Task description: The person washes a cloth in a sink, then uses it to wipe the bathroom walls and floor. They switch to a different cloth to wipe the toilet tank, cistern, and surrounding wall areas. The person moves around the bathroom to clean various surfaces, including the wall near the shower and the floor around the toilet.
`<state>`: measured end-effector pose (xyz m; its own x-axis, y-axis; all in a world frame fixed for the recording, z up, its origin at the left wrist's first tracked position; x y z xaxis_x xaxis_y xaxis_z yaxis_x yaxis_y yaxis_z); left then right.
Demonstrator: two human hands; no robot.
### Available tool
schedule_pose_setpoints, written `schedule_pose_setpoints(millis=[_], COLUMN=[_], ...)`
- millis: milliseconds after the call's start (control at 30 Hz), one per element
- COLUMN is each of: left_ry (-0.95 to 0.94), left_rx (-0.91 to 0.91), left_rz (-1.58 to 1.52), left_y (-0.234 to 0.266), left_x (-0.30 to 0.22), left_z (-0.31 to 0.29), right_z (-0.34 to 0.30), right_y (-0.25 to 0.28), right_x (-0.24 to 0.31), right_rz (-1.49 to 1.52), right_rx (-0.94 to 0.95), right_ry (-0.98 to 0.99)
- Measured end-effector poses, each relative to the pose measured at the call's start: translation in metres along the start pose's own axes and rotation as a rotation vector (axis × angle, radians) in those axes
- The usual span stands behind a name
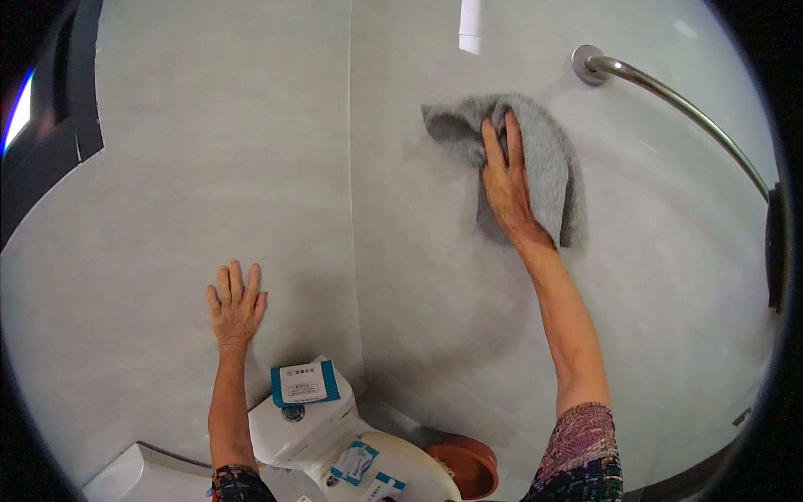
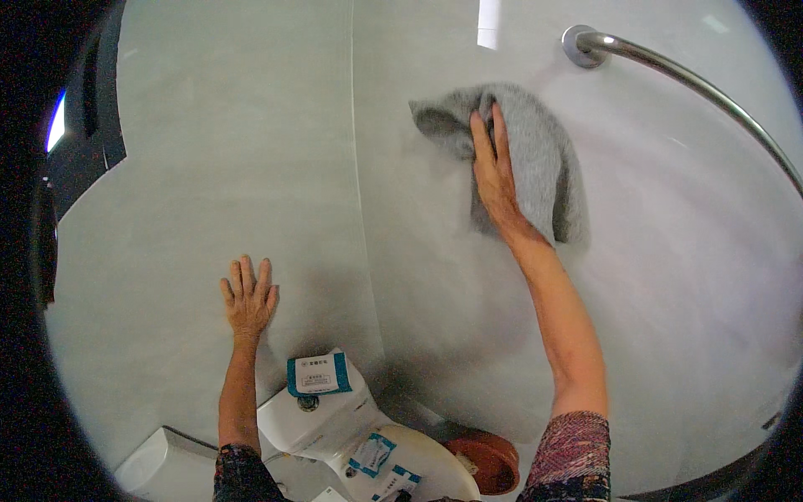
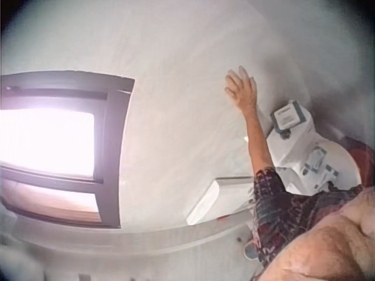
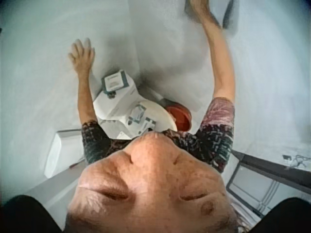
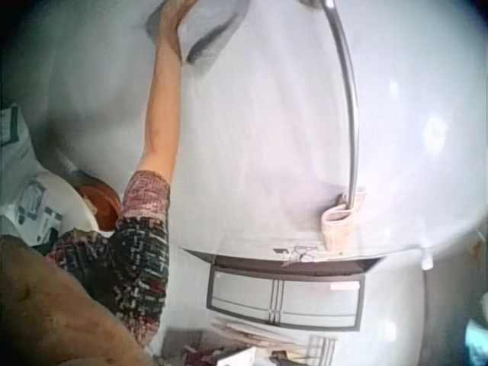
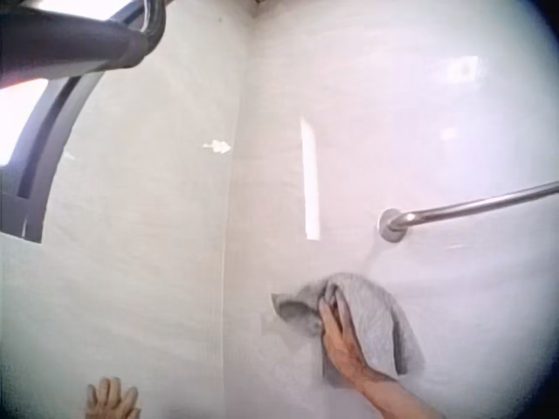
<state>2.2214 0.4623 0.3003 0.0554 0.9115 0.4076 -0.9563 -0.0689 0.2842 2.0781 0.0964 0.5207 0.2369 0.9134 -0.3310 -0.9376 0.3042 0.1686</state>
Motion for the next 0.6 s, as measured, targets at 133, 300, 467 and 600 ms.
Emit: schedule_pose_setpoints(millis=[133, 300, 467, 600], left_ry=[0.019, 0.014, 0.012, -0.022], left_rx=[0.004, -0.053, -0.064, -0.081], left_rz=[-0.033, -0.07, -0.061, -0.043], left_y=[0.008, 0.024, 0.03, 0.035], left_x=[0.017, 0.018, 0.025, 0.021], left_z=[0.003, 0.023, 0.03, 0.034], right_z=[0.022, -0.053, -0.033, 0.031], right_y=[-0.003, -0.045, -0.063, -0.084], right_x=[0.032, 0.055, 0.076, 0.081], right_rz=[0.032, 0.614, 0.739, 0.678], right_rx=[0.208, 0.675, 0.847, 0.383], right_ry=[0.026, -0.138, -0.183, 0.007])
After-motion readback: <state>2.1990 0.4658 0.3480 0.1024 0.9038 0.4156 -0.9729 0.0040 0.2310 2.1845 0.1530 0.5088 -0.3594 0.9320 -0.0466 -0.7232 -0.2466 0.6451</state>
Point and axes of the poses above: each hand's wrist, its own z-axis towards the middle knuckle, its own y-axis out of the back of the hand, x = y × z, the point moved 5 cm from there along z, towards the middle knuckle, and after that the axes turned 1 degree about y, right-handed, at the moved point
